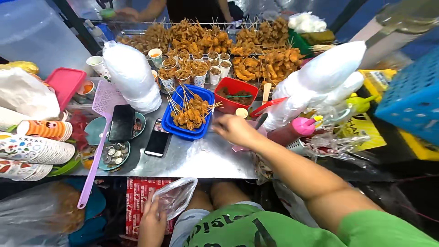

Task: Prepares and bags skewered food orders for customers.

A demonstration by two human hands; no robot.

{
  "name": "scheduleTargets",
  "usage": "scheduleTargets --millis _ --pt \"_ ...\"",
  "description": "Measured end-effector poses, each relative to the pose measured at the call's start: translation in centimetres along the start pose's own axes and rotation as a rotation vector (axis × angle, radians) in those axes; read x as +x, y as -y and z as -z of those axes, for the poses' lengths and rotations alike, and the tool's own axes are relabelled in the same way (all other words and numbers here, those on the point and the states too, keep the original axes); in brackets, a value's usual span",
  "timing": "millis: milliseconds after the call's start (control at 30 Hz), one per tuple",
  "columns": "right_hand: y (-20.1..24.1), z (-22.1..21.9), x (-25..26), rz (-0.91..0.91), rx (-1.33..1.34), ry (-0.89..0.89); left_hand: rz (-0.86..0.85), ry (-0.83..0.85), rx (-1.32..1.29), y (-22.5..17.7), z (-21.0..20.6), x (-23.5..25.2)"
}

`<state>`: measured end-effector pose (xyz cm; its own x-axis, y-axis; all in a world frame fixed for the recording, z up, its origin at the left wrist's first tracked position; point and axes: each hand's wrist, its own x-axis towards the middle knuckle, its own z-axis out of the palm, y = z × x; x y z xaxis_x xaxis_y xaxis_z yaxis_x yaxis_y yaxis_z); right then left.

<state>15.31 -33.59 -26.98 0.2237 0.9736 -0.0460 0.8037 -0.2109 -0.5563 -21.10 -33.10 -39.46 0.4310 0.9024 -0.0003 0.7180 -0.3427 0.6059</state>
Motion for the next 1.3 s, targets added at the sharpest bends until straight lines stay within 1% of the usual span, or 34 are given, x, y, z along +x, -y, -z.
scheduleTargets --millis 33,67,167,267,367,433,500,567,633,700,767,900,967,1067,1233,1300 --pt "0.3 -0.2 3.1 0.002 0.092 0.001 -0.017 -0.01 -0.011 0.1 0.0 -0.1" --pt "0.6 -0.5 6.1 -0.037 0.17 0.013 -0.024 -0.016 -0.021 0.3 0.1 -0.4" --pt "0.7 -2.3 14.4 -0.206 0.296 0.002 0.024 -0.019 -0.055 0.4 0.9 -1.4" --pt "1.9 -4.3 18.5 -0.343 0.355 -0.01 0.105 -0.016 -0.058 1.0 1.7 -2.7" --pt "3.4 -5.0 19.4 -0.415 0.359 -0.01 0.154 -0.025 -0.052 2.6 1.7 -3.6" --pt "2.6 -5.6 20.2 -0.408 0.388 -0.043 0.169 -0.019 -0.052 3.2 1.6 -3.6" --pt "1.1 -6.1 20.9 -0.41 0.481 -0.073 0.182 -0.004 -0.06 3.3 1.6 -3.1" --pt "0.4 -5.8 20.8 -0.396 0.578 -0.066 0.168 -0.002 -0.08 3.1 1.5 -2.2" --pt "0.8 -5.3 20.6 -0.363 0.62 -0.035 0.14 -0.018 -0.1 2.7 1.3 -1.3" --pt "1.6 -5.2 20.6 -0.342 0.582 0.022 0.096 -0.042 -0.111 2.1 1.0 -0.5" --pt "2.4 -5.7 21.2 -0.342 0.49 0.058 0.049 -0.065 -0.122 1.6 0.7 0.0" --pt "4.5 -6.6 21.9 -0.388 0.2 0.115 -0.007 -0.109 -0.137 0.9 0.0 0.3" --pt "5.6 -6.6 21.6 -0.426 0.11 0.129 -0.02 -0.128 -0.135 0.8 -0.3 0.1" --pt "6.3 -6.8 21.3 -0.449 0.088 0.116 -0.018 -0.103 -0.141 1.2 -0.4 -0.3" --pt "5.9 -8.2 21.5 -0.493 0.153 -0.039 -0.026 -0.129 -0.133 1.5 -0.7 -0.5" --pt "6.0 -8.3 21.7 -0.507 0.138 -0.02 -0.025 -0.13 -0.131 1.4 -0.7 -0.6"
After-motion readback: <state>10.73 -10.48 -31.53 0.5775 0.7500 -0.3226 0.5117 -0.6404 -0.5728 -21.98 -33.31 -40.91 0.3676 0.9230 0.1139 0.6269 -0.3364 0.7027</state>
